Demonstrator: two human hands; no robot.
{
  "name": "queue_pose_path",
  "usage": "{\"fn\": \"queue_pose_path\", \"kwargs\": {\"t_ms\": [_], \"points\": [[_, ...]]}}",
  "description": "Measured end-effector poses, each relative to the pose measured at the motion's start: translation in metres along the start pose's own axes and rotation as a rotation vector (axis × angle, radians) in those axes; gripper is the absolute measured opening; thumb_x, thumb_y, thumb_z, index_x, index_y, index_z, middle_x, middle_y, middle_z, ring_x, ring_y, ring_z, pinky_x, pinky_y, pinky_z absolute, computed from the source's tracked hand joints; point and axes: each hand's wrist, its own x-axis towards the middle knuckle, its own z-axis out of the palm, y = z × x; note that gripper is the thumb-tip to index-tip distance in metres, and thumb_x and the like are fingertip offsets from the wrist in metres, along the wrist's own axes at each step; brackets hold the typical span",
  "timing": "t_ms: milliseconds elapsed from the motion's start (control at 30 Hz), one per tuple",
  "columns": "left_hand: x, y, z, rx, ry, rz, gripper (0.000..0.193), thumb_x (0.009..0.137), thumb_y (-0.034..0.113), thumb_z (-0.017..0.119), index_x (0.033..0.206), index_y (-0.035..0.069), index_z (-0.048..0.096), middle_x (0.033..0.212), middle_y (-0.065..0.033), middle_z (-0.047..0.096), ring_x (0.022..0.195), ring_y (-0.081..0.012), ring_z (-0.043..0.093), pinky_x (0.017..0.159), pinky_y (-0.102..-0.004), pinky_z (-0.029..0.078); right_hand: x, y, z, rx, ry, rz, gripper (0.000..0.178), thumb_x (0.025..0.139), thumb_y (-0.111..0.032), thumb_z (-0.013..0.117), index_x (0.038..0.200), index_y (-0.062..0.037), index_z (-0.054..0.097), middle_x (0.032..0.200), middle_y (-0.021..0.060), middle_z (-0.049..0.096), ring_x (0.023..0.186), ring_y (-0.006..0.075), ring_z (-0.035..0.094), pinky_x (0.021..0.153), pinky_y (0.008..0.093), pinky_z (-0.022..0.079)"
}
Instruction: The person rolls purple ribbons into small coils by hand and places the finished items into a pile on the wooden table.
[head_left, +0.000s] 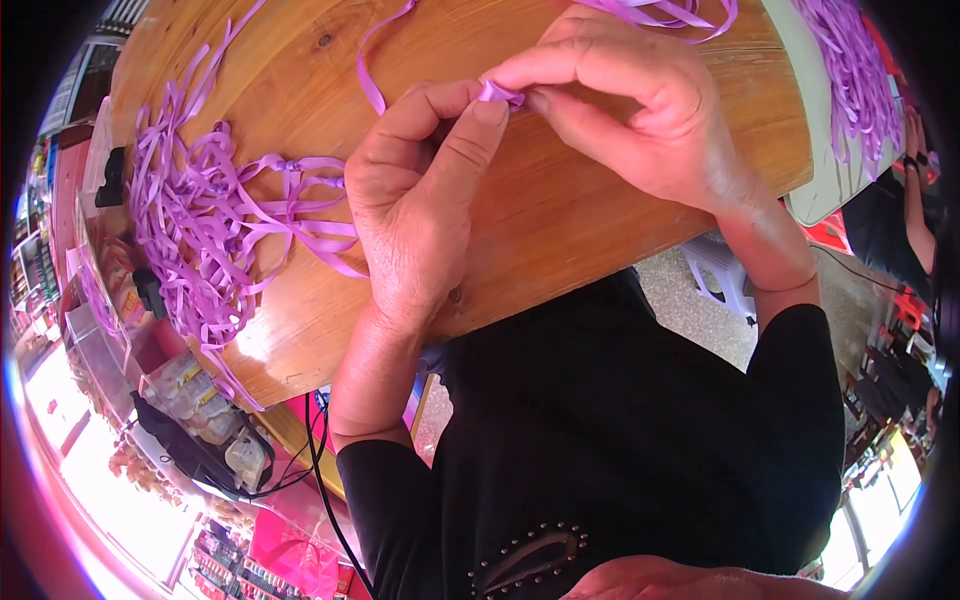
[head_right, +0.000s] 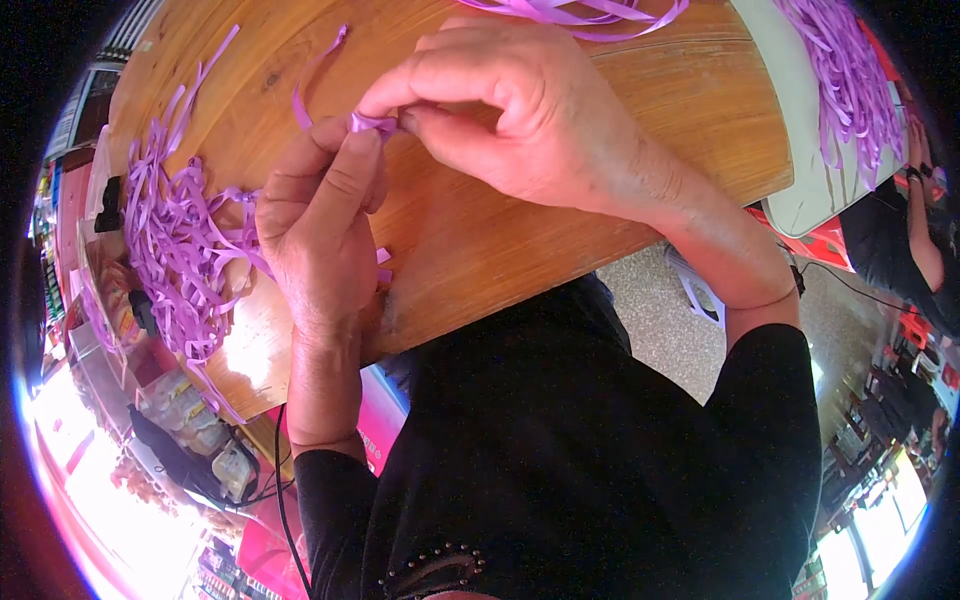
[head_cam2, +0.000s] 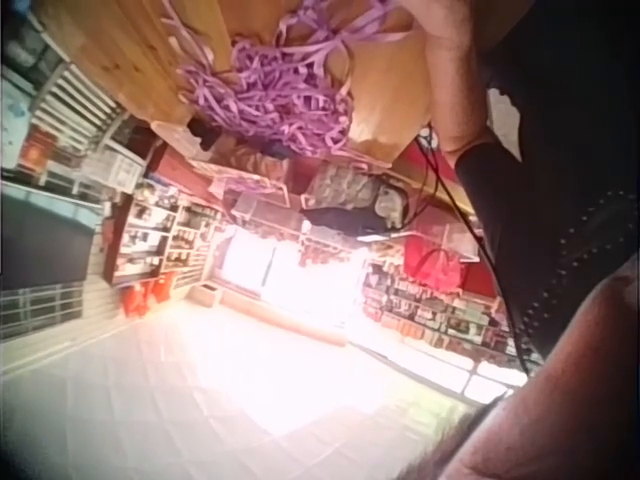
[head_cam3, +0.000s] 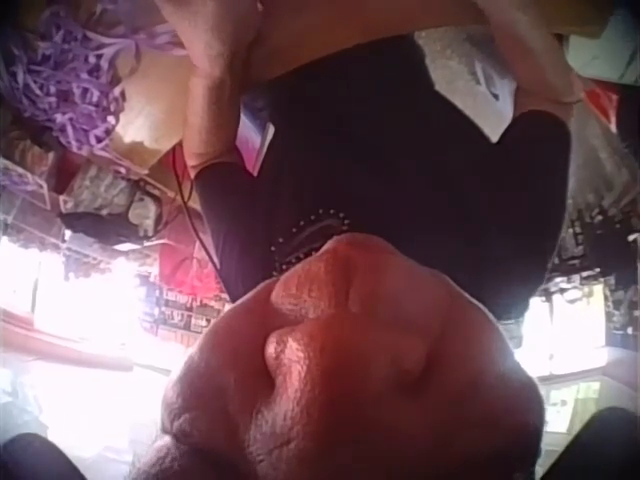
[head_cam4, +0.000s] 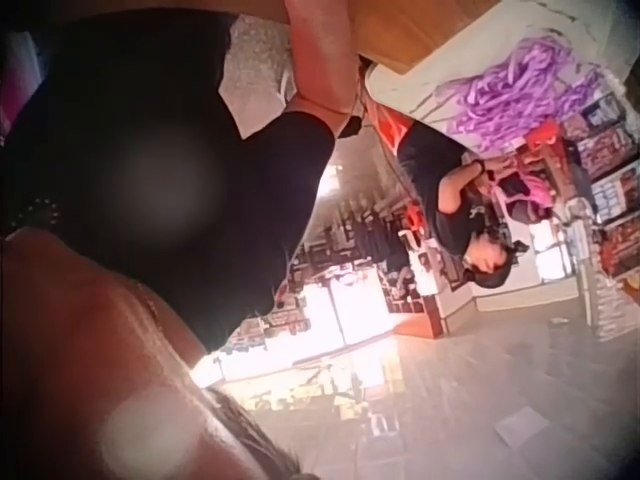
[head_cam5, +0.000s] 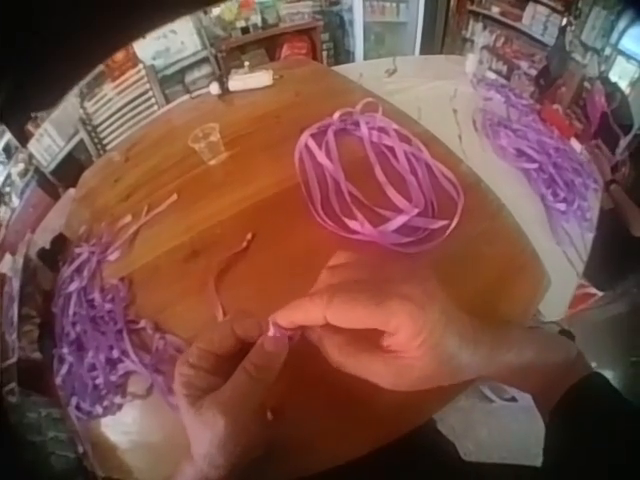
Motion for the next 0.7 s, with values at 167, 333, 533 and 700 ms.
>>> {"fn": "queue_pose_path", "kwargs": {"t_ms": [167, 333, 533, 700], "points": [[0.002, 0.002, 0.002, 0.153, 0.048, -0.118, 0.012, 0.088, 0.003, 0.061, 0.098, -0.003, 0.063, 0.086, 0.0000, 0.061, 0.079, -0.0040, 0.053, 0.073, -0.0167, 0.043, 0.017, 0.051, 0.005, -0.832, 0.351, -1.074, 0.029, 0.074, 0.003, 0.063, 0.103, 0.0018, 0.064, 0.084, 0.0056, 0.058, 0.079, 0.0192, 0.056, 0.066, 0.0288, 0.043], [0.007, 0.001, -0.002, 0.091, 0.002, -0.271, 0.012, 0.087, 0.007, 0.063, 0.095, -0.003, 0.064, 0.070, 0.0035, 0.056, 0.059, -0.0016, 0.046, 0.051, -0.0157, 0.035, 0.030, 0.060, 0.000, -0.957, 0.459, -1.295, 0.026, 0.077, -0.004, 0.061, 0.103, 0.0018, 0.064, 0.084, 0.0050, 0.057, 0.079, 0.0186, 0.056, 0.066, 0.0285, 0.043], [0.012, -0.004, -0.011, -0.076, -0.076, -0.372, 0.014, 0.084, 0.007, 0.066, 0.095, -0.003, 0.064, 0.066, 0.0031, 0.053, 0.053, -0.0025, 0.042, 0.046, -0.0167, 0.030, 0.007, 0.006, -0.015, -0.327, -0.046, -0.434, 0.026, 0.077, -0.004, 0.062, 0.102, 0.0021, 0.064, 0.084, 0.0065, 0.058, 0.078, 0.0182, 0.057, 0.064, 0.0280, 0.044], [0.012, -0.004, -0.004, -0.123, -0.002, -0.313, 0.014, 0.084, 0.005, 0.066, 0.095, -0.003, 0.063, 0.068, 0.0031, 0.054, 0.054, -0.0018, 0.042, 0.047, -0.0159, 0.029, 0.004, 0.013, -0.007, -0.309, 0.133, -0.213, 0.026, 0.073, -0.006, 0.073, 0.098, -0.0006, 0.066, 0.084, 0.0079, 0.061, 0.074, 0.0209, 0.058, 0.062, 0.0284, 0.046]]}}
